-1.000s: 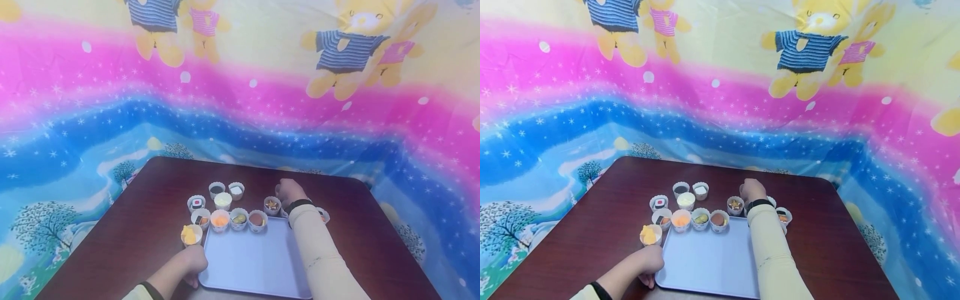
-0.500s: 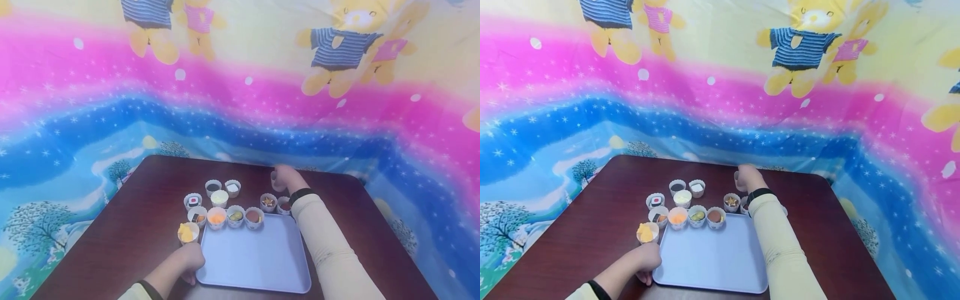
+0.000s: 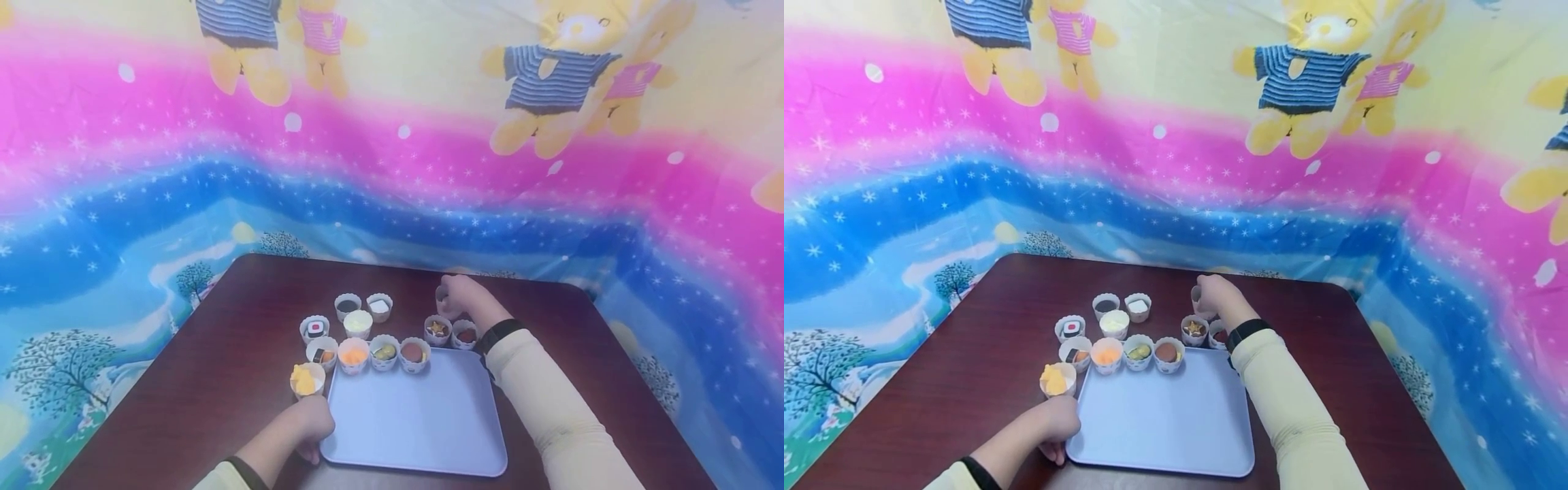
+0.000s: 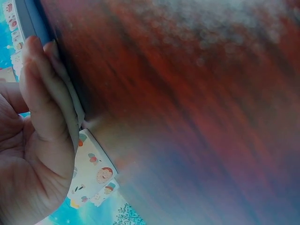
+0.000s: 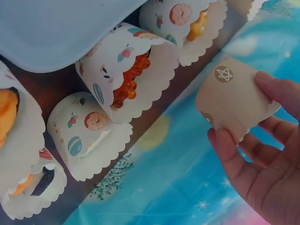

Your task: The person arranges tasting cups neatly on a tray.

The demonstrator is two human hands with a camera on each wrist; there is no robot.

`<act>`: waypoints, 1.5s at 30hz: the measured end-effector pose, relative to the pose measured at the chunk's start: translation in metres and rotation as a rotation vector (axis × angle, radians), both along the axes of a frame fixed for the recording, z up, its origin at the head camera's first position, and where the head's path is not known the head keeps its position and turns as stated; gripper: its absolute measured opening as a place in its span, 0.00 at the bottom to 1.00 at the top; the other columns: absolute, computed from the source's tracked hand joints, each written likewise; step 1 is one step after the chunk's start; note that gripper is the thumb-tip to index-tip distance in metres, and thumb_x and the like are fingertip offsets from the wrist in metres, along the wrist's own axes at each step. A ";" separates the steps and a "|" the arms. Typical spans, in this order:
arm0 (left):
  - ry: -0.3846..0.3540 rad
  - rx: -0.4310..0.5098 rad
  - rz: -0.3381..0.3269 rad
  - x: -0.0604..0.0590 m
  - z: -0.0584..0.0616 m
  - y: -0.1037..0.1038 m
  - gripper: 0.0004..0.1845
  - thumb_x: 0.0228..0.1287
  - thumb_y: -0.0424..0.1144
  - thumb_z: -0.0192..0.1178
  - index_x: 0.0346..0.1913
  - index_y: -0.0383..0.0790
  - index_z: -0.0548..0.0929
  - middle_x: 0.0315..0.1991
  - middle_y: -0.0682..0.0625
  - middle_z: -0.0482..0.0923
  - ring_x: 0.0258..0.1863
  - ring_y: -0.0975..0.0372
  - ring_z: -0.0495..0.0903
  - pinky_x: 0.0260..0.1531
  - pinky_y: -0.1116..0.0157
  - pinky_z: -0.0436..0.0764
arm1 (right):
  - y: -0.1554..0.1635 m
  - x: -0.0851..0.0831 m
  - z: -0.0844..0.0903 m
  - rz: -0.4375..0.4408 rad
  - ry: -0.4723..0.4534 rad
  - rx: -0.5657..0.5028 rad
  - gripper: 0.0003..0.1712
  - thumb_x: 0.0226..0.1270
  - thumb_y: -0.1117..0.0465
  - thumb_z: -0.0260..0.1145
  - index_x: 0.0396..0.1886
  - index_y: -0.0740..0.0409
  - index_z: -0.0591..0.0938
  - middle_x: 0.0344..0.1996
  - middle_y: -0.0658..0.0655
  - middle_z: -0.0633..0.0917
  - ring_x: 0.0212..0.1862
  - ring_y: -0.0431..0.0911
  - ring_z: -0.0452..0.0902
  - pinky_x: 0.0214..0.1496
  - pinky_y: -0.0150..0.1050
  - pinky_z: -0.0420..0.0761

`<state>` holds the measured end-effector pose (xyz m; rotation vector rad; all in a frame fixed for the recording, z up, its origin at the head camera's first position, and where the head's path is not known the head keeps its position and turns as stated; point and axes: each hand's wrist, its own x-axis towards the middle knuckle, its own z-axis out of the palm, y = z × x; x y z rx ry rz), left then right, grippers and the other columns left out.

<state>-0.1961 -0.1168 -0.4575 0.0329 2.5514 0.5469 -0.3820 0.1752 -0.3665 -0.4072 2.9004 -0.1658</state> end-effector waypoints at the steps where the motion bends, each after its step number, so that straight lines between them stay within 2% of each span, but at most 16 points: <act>1: 0.002 -0.003 -0.006 0.000 0.000 0.000 0.10 0.52 0.32 0.61 0.21 0.35 0.71 0.17 0.46 0.73 0.10 0.64 0.73 0.10 0.74 0.69 | 0.000 0.002 0.000 0.003 0.001 -0.009 0.32 0.55 0.62 0.61 0.62 0.61 0.65 0.55 0.63 0.74 0.53 0.53 0.71 0.51 0.48 0.73; 5: 0.001 -0.003 -0.007 0.001 0.002 0.000 0.10 0.51 0.32 0.62 0.21 0.36 0.71 0.17 0.46 0.73 0.11 0.64 0.73 0.10 0.75 0.68 | 0.000 0.013 -0.001 0.019 0.012 -0.045 0.30 0.56 0.60 0.63 0.60 0.59 0.67 0.52 0.61 0.76 0.53 0.53 0.72 0.53 0.49 0.73; 10: -0.002 -0.008 -0.008 0.000 0.003 0.000 0.10 0.50 0.31 0.63 0.22 0.36 0.71 0.18 0.46 0.73 0.11 0.64 0.72 0.09 0.75 0.67 | 0.001 0.028 -0.003 0.064 0.019 -0.022 0.31 0.55 0.55 0.64 0.59 0.59 0.68 0.48 0.60 0.78 0.50 0.52 0.74 0.51 0.47 0.74; 13: -0.003 0.000 0.007 0.001 0.002 0.000 0.09 0.52 0.32 0.61 0.22 0.35 0.71 0.18 0.45 0.73 0.11 0.63 0.74 0.11 0.74 0.70 | 0.003 0.036 -0.004 0.073 0.009 -0.050 0.30 0.54 0.57 0.64 0.58 0.58 0.69 0.46 0.58 0.79 0.45 0.49 0.75 0.47 0.45 0.75; 19: -0.003 -0.002 0.016 0.001 0.002 0.001 0.09 0.53 0.31 0.60 0.22 0.35 0.71 0.17 0.45 0.74 0.11 0.63 0.74 0.12 0.72 0.73 | 0.007 0.049 -0.007 0.087 0.010 -0.129 0.21 0.51 0.60 0.66 0.47 0.55 0.75 0.37 0.52 0.80 0.34 0.45 0.72 0.36 0.39 0.74; 23: 0.005 -0.008 0.003 0.001 0.003 0.001 0.09 0.52 0.31 0.61 0.22 0.35 0.71 0.17 0.45 0.74 0.11 0.63 0.73 0.11 0.73 0.71 | 0.007 0.059 -0.006 0.120 0.034 -0.131 0.15 0.51 0.61 0.66 0.40 0.52 0.76 0.34 0.49 0.80 0.34 0.43 0.73 0.37 0.38 0.75; 27: 0.000 0.004 0.020 0.003 0.004 0.002 0.08 0.54 0.31 0.58 0.23 0.34 0.71 0.16 0.45 0.74 0.11 0.63 0.75 0.12 0.72 0.74 | 0.006 0.067 -0.006 0.137 0.014 -0.125 0.14 0.51 0.62 0.66 0.39 0.51 0.76 0.33 0.48 0.80 0.35 0.42 0.73 0.38 0.39 0.75; 35: 0.003 0.005 0.018 0.003 0.003 0.001 0.08 0.54 0.32 0.57 0.22 0.34 0.71 0.16 0.45 0.74 0.10 0.64 0.74 0.11 0.73 0.73 | 0.004 0.069 -0.014 0.157 0.011 -0.140 0.16 0.49 0.60 0.68 0.39 0.52 0.75 0.31 0.47 0.80 0.34 0.42 0.73 0.39 0.38 0.75; 39: 0.009 0.007 0.008 0.003 0.003 0.001 0.08 0.54 0.32 0.58 0.22 0.35 0.71 0.16 0.46 0.74 0.10 0.64 0.73 0.11 0.74 0.71 | 0.003 0.069 -0.018 0.173 -0.013 -0.144 0.16 0.50 0.62 0.67 0.40 0.52 0.76 0.31 0.47 0.80 0.35 0.41 0.73 0.39 0.38 0.75; 42: 0.011 0.017 0.012 0.003 0.003 0.000 0.08 0.54 0.32 0.57 0.21 0.35 0.71 0.16 0.45 0.74 0.10 0.64 0.73 0.11 0.73 0.72 | 0.001 0.071 -0.022 0.198 -0.032 -0.136 0.19 0.50 0.64 0.66 0.45 0.52 0.77 0.32 0.46 0.80 0.34 0.41 0.72 0.38 0.38 0.74; 45: 0.010 0.026 0.019 0.003 0.004 0.000 0.08 0.54 0.31 0.56 0.21 0.35 0.71 0.16 0.45 0.74 0.10 0.64 0.74 0.11 0.73 0.72 | -0.001 0.072 -0.028 0.229 -0.021 -0.113 0.18 0.49 0.64 0.66 0.43 0.53 0.79 0.32 0.46 0.80 0.33 0.41 0.71 0.36 0.38 0.73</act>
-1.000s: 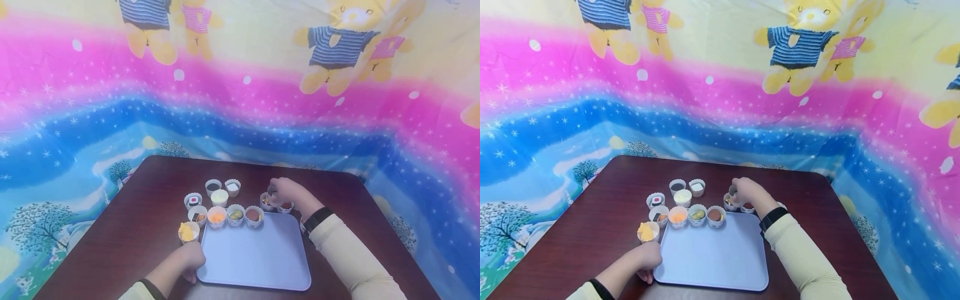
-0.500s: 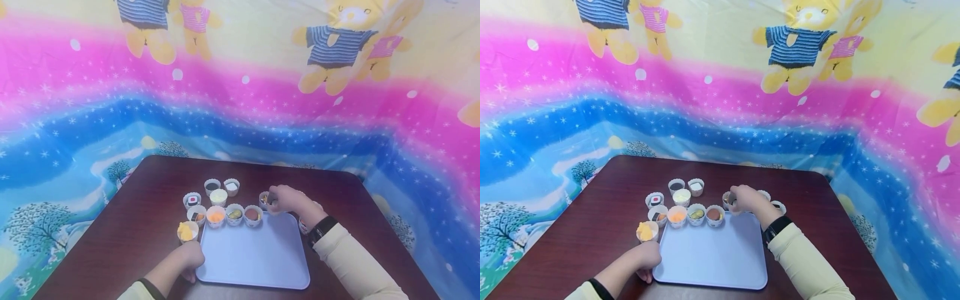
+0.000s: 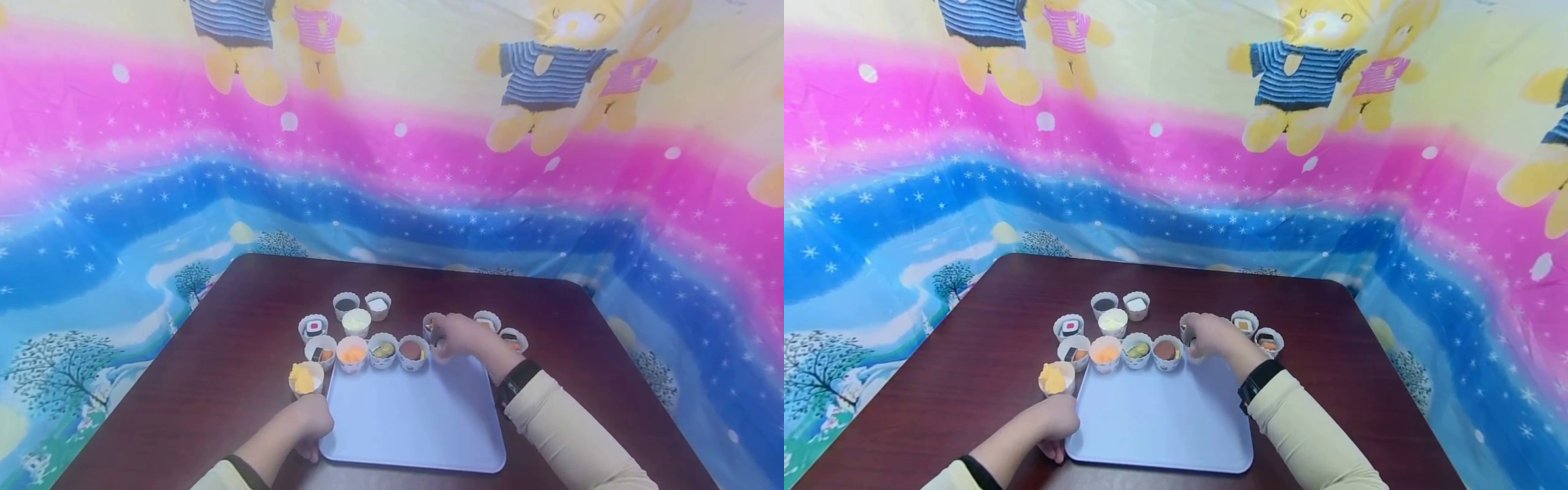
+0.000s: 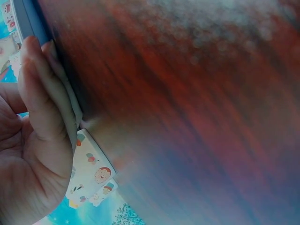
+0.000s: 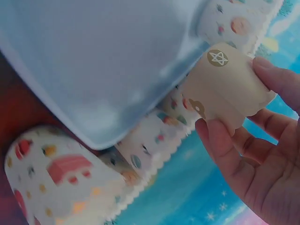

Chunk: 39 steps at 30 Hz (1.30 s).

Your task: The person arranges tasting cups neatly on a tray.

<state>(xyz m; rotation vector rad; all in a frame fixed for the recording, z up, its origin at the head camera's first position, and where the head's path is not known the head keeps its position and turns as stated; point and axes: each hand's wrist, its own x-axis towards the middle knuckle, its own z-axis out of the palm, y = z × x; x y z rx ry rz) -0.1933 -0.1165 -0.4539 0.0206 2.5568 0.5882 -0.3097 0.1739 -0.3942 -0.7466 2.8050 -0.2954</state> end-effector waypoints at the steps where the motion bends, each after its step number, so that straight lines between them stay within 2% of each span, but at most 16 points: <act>1: 0.000 0.002 0.001 0.000 0.000 0.000 0.08 0.54 0.31 0.56 0.21 0.35 0.71 0.16 0.45 0.74 0.10 0.64 0.74 0.11 0.73 0.73 | -0.001 0.001 -0.002 0.009 0.015 0.017 0.17 0.49 0.64 0.66 0.42 0.52 0.79 0.31 0.46 0.80 0.32 0.41 0.71 0.36 0.38 0.73; 4: 0.000 0.004 0.002 0.000 0.000 0.000 0.07 0.54 0.31 0.55 0.21 0.35 0.71 0.16 0.45 0.74 0.10 0.64 0.74 0.11 0.73 0.73 | -0.003 0.002 -0.006 0.012 0.065 0.064 0.14 0.46 0.63 0.66 0.36 0.49 0.79 0.29 0.44 0.79 0.31 0.41 0.71 0.35 0.38 0.72; 8: 0.000 -0.001 -0.004 -0.001 0.000 0.000 0.08 0.53 0.31 0.56 0.21 0.35 0.71 0.16 0.45 0.74 0.10 0.64 0.73 0.11 0.73 0.73 | -0.004 0.003 -0.011 -0.003 0.103 0.105 0.16 0.45 0.60 0.67 0.37 0.48 0.78 0.28 0.43 0.79 0.30 0.43 0.70 0.36 0.39 0.70; 19: 0.011 0.001 -0.013 -0.003 -0.005 -0.002 0.08 0.53 0.31 0.55 0.21 0.34 0.71 0.13 0.46 0.75 0.09 0.65 0.74 0.12 0.72 0.75 | -0.007 0.006 -0.023 -0.105 -0.017 0.045 0.24 0.46 0.62 0.69 0.47 0.55 0.75 0.34 0.51 0.78 0.34 0.46 0.70 0.37 0.41 0.72; 24: 0.006 -0.012 -0.030 -0.003 -0.006 -0.001 0.08 0.53 0.32 0.58 0.21 0.34 0.71 0.15 0.46 0.73 0.09 0.66 0.71 0.10 0.74 0.72 | -0.007 0.006 -0.026 -0.142 -0.032 0.047 0.27 0.45 0.61 0.70 0.49 0.56 0.74 0.35 0.53 0.77 0.35 0.46 0.69 0.36 0.41 0.72; 31: -0.006 -0.014 -0.022 -0.005 -0.008 -0.001 0.08 0.54 0.32 0.56 0.21 0.34 0.71 0.16 0.45 0.74 0.09 0.65 0.73 0.11 0.73 0.73 | -0.008 0.006 -0.030 -0.136 -0.036 0.051 0.26 0.47 0.61 0.69 0.49 0.56 0.74 0.33 0.52 0.76 0.33 0.46 0.69 0.32 0.39 0.71; 39: -0.003 -0.005 -0.021 -0.006 -0.010 -0.003 0.07 0.54 0.31 0.55 0.22 0.34 0.71 0.16 0.45 0.74 0.09 0.64 0.73 0.10 0.74 0.71 | -0.008 0.008 -0.024 -0.122 -0.002 0.073 0.25 0.45 0.60 0.70 0.46 0.54 0.75 0.31 0.49 0.77 0.31 0.45 0.70 0.31 0.39 0.71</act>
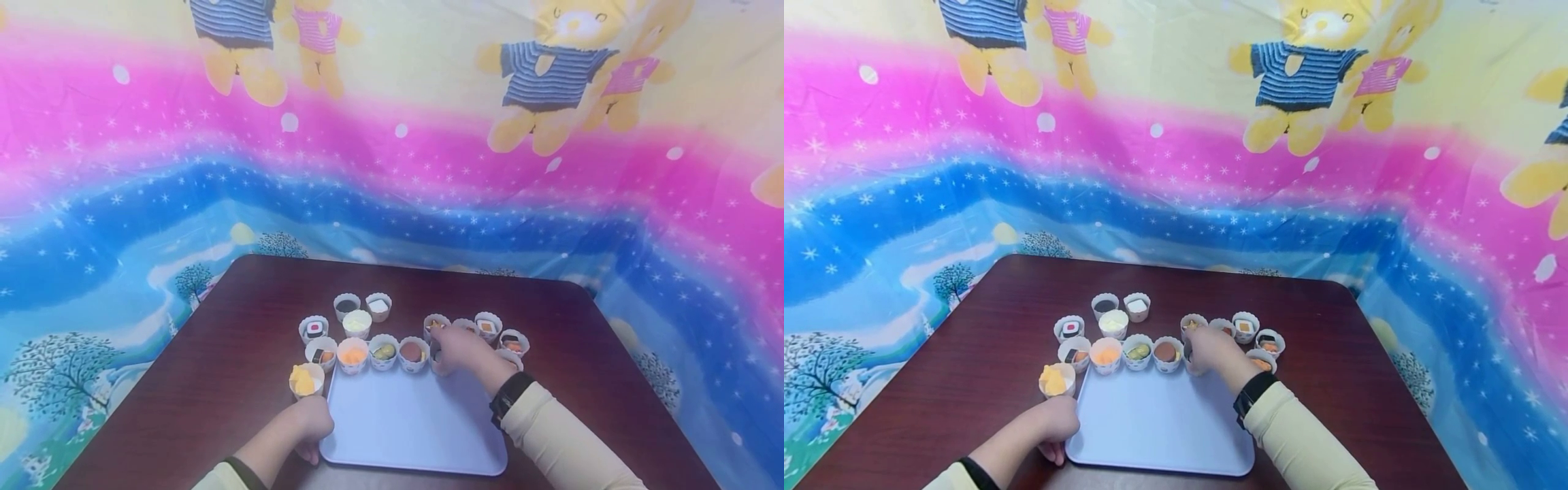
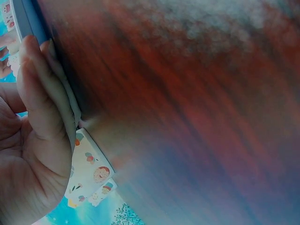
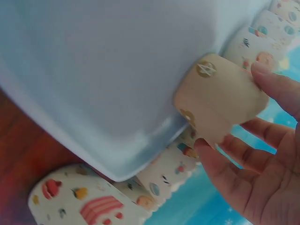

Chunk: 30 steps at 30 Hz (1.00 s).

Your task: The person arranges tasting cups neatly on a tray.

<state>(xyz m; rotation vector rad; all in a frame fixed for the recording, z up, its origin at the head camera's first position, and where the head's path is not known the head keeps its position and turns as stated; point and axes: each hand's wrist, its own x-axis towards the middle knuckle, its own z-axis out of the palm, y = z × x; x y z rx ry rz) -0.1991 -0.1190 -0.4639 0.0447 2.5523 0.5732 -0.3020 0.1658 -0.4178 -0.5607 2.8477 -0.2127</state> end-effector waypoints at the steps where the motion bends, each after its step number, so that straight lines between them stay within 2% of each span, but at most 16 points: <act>1: 0.002 0.001 -0.002 0.000 0.000 0.000 0.07 0.54 0.31 0.55 0.22 0.35 0.71 0.16 0.45 0.74 0.09 0.65 0.73 0.10 0.74 0.71 | 0.000 0.000 0.002 0.009 0.012 0.006 0.24 0.44 0.60 0.70 0.45 0.53 0.75 0.32 0.49 0.77 0.31 0.44 0.70 0.31 0.38 0.70; 5: 0.012 0.003 -0.007 0.002 0.000 -0.001 0.07 0.53 0.31 0.55 0.21 0.35 0.71 0.16 0.45 0.74 0.09 0.65 0.72 0.09 0.75 0.70 | 0.000 0.000 0.009 0.038 0.041 0.016 0.30 0.41 0.61 0.70 0.49 0.55 0.75 0.38 0.51 0.79 0.34 0.43 0.71 0.33 0.37 0.70; 8: 0.007 -0.006 -0.016 0.002 0.001 -0.001 0.08 0.53 0.32 0.57 0.22 0.35 0.71 0.16 0.46 0.73 0.09 0.65 0.71 0.09 0.75 0.68 | 0.000 -0.001 0.010 0.035 0.039 0.025 0.33 0.42 0.60 0.70 0.53 0.56 0.73 0.44 0.54 0.79 0.38 0.44 0.71 0.36 0.38 0.71; 12: 0.007 -0.016 -0.030 0.002 0.001 0.000 0.08 0.53 0.32 0.59 0.21 0.35 0.71 0.16 0.46 0.73 0.09 0.65 0.71 0.09 0.75 0.67 | -0.001 -0.001 0.012 0.022 0.038 0.029 0.33 0.42 0.61 0.70 0.54 0.56 0.73 0.44 0.55 0.79 0.38 0.45 0.71 0.35 0.38 0.71; 16: -0.007 -0.006 -0.010 0.001 0.001 0.001 0.08 0.54 0.32 0.58 0.22 0.35 0.71 0.16 0.46 0.74 0.10 0.64 0.73 0.09 0.74 0.69 | -0.001 -0.004 0.015 -0.031 0.012 -0.027 0.35 0.44 0.61 0.71 0.57 0.53 0.71 0.45 0.57 0.79 0.38 0.46 0.71 0.33 0.39 0.72; 19: -0.016 -0.009 -0.011 0.001 0.002 0.000 0.08 0.53 0.33 0.59 0.22 0.35 0.72 0.16 0.46 0.74 0.10 0.64 0.72 0.09 0.74 0.69 | 0.000 -0.009 0.017 -0.062 0.021 -0.037 0.36 0.48 0.56 0.71 0.59 0.53 0.70 0.48 0.59 0.77 0.46 0.50 0.73 0.41 0.44 0.75; 23: -0.006 -0.014 -0.024 0.001 0.002 0.000 0.09 0.52 0.32 0.60 0.21 0.36 0.72 0.17 0.47 0.72 0.10 0.65 0.71 0.09 0.74 0.68 | 0.002 -0.020 0.022 -0.072 0.056 -0.033 0.37 0.49 0.50 0.71 0.59 0.59 0.70 0.50 0.61 0.77 0.54 0.54 0.71 0.53 0.49 0.72; 25: -0.001 -0.013 -0.029 0.001 0.002 0.000 0.09 0.52 0.32 0.61 0.21 0.36 0.72 0.16 0.47 0.72 0.10 0.65 0.70 0.09 0.75 0.67 | 0.003 -0.026 0.024 -0.083 0.053 -0.050 0.37 0.48 0.50 0.71 0.57 0.60 0.71 0.48 0.60 0.78 0.52 0.54 0.73 0.52 0.49 0.73; 30: 0.010 -0.011 -0.045 0.001 0.002 -0.001 0.09 0.51 0.32 0.61 0.20 0.36 0.71 0.16 0.47 0.72 0.10 0.65 0.69 0.09 0.75 0.66 | 0.005 -0.044 0.024 -0.153 0.005 -0.091 0.29 0.49 0.52 0.71 0.51 0.57 0.74 0.41 0.56 0.80 0.42 0.49 0.75 0.43 0.46 0.76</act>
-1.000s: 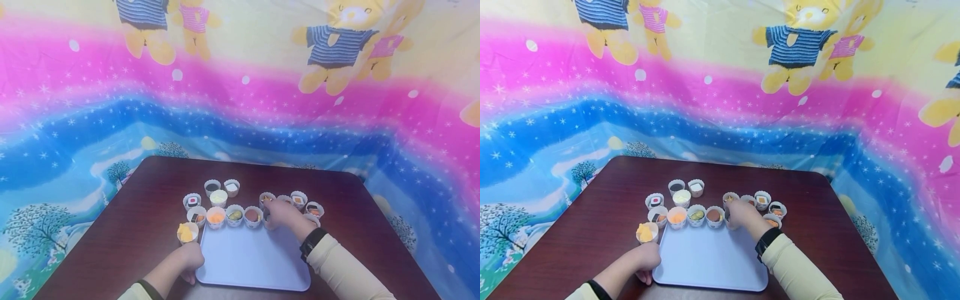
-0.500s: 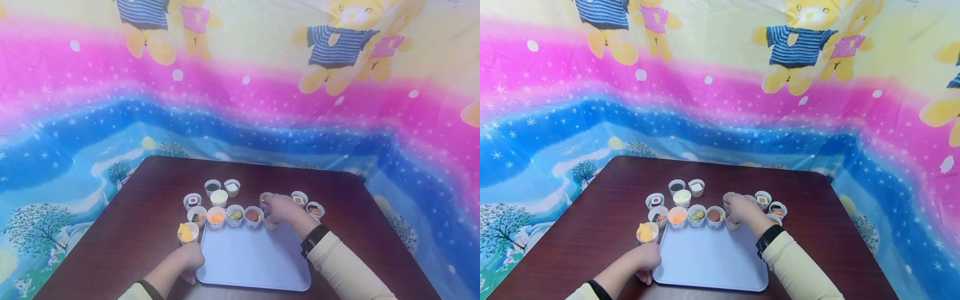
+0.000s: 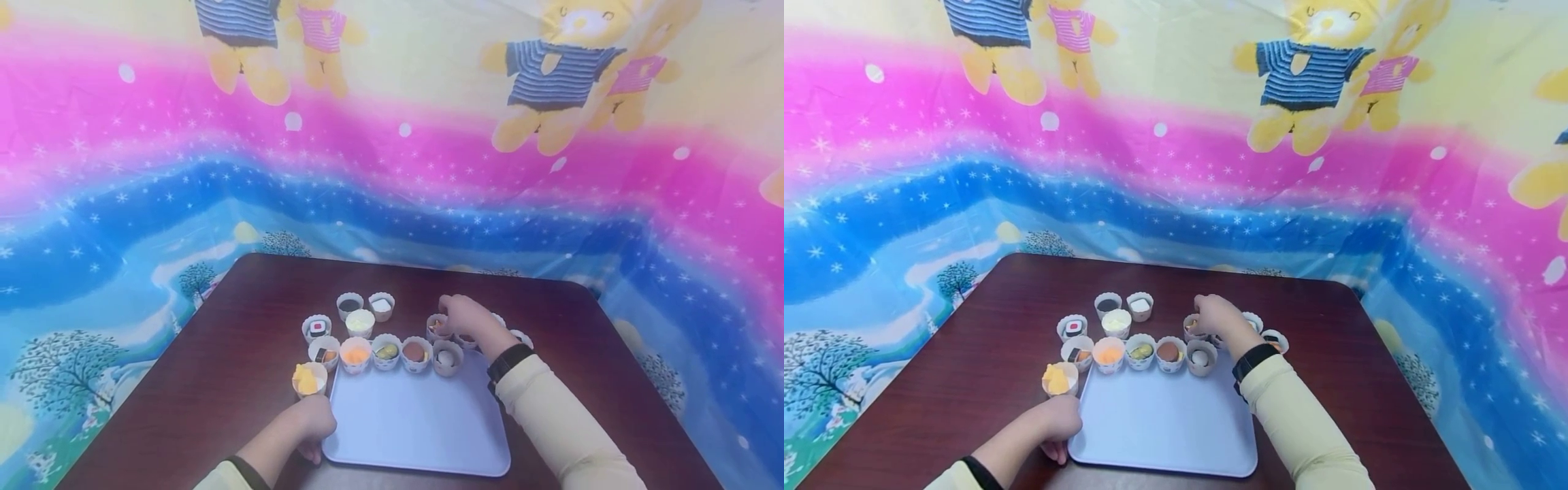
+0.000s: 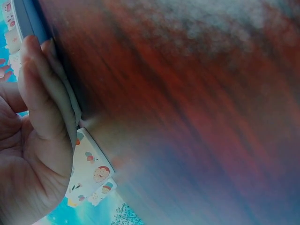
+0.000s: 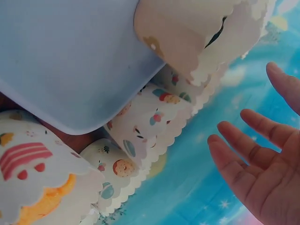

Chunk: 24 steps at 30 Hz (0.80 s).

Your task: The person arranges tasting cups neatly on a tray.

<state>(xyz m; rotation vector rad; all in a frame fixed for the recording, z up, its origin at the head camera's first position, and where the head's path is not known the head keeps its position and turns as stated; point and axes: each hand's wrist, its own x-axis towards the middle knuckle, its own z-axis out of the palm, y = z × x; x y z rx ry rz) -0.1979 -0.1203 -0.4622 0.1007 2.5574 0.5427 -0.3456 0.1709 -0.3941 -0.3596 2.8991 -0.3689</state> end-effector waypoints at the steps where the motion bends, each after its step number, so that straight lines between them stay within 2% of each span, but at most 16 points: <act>1: 0.004 -0.002 -0.005 0.000 0.000 0.000 0.09 0.50 0.32 0.61 0.20 0.36 0.71 0.16 0.47 0.72 0.10 0.65 0.69 0.09 0.75 0.65 | 0.000 -0.003 0.000 -0.016 -0.009 -0.008 0.29 0.50 0.52 0.71 0.50 0.57 0.74 0.40 0.56 0.80 0.42 0.49 0.75 0.42 0.46 0.77; 13: 0.010 0.022 0.013 0.001 0.003 0.003 0.08 0.53 0.31 0.56 0.20 0.36 0.71 0.12 0.47 0.75 0.08 0.66 0.73 0.09 0.75 0.69 | 0.004 -0.014 -0.005 -0.034 0.018 0.028 0.32 0.50 0.51 0.71 0.53 0.60 0.73 0.42 0.59 0.80 0.47 0.53 0.75 0.48 0.49 0.75; 20: -0.002 0.028 0.041 -0.001 0.003 0.001 0.08 0.53 0.31 0.55 0.20 0.35 0.71 0.13 0.47 0.75 0.09 0.65 0.74 0.10 0.73 0.72 | -0.001 -0.013 -0.007 -0.034 -0.051 -0.012 0.39 0.52 0.52 0.70 0.62 0.59 0.67 0.56 0.61 0.74 0.57 0.54 0.69 0.55 0.50 0.71; 24: -0.011 0.033 0.060 -0.001 0.002 0.001 0.07 0.54 0.30 0.53 0.21 0.35 0.71 0.12 0.46 0.75 0.08 0.64 0.75 0.10 0.72 0.73 | -0.006 -0.013 -0.011 -0.004 -0.066 -0.001 0.40 0.52 0.53 0.70 0.64 0.59 0.66 0.58 0.61 0.73 0.59 0.53 0.68 0.55 0.49 0.71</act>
